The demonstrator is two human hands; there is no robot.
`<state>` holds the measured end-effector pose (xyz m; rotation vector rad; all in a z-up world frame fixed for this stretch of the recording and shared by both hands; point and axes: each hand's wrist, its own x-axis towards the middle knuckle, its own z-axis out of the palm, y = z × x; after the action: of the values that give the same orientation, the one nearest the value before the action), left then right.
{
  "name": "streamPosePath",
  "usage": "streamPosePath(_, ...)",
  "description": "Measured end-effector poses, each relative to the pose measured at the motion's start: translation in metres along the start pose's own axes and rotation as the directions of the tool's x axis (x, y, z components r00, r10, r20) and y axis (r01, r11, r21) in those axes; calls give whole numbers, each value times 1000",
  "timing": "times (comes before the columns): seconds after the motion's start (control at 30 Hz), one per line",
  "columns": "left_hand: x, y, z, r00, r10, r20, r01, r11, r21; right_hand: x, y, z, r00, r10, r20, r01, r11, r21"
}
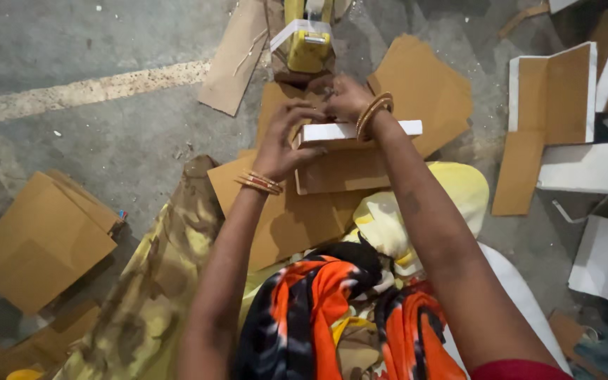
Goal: The person assembles small cardboard boxes by folding flaps and securing them with a handheld tape dispenser. The person repeatedly picks up flat cardboard pieces, folds them into box shapes, and applies tape to seal the edges.
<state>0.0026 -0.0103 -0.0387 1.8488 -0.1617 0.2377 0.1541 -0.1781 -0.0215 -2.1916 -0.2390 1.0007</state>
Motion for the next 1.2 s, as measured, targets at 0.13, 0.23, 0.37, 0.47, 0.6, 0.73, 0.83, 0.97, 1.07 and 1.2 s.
streamPosePath(0.13,19,-8,7,987,-47,153,95,941,-324,15,3,-2,983,-182,26,178,975,130)
streamPosePath(0.23,14,-23,16,995,-17,101,27,994,-104,15,14,3,970,-244,15,240,962,131)
streamPosePath(0.37,6,-37,19,998,-10,66,9,1000,18,4,6,8,996,-74,-39,80,982,174)
streamPosePath(0.47,-3,-38,18,991,-113,71,101,983,155,-11,-11,12,981,-155,-117,173,972,159)
streamPosePath(0.6,-14,-43,21,979,-192,66,164,940,299,-40,-19,11,917,-312,-249,324,946,11)
streamPosePath(0.73,-12,-44,15,987,-131,97,63,854,517,-80,-19,-4,874,-463,-149,409,865,-290)
streamPosePath(0.83,-14,-33,17,981,-178,75,110,835,539,-113,-10,-21,894,-447,-17,365,751,-551)
streamPosePath(0.97,-16,-11,8,967,-241,77,175,856,487,-142,-14,-35,948,-312,-61,150,608,-780)
streamPosePath(1.07,-30,-2,-10,956,-294,24,245,838,488,-157,-45,-44,957,-263,-120,18,468,-884)
streamPosePath(1.2,-57,-7,-34,942,-328,-79,312,757,575,-177,-118,-43,878,-432,-206,-15,405,-914)
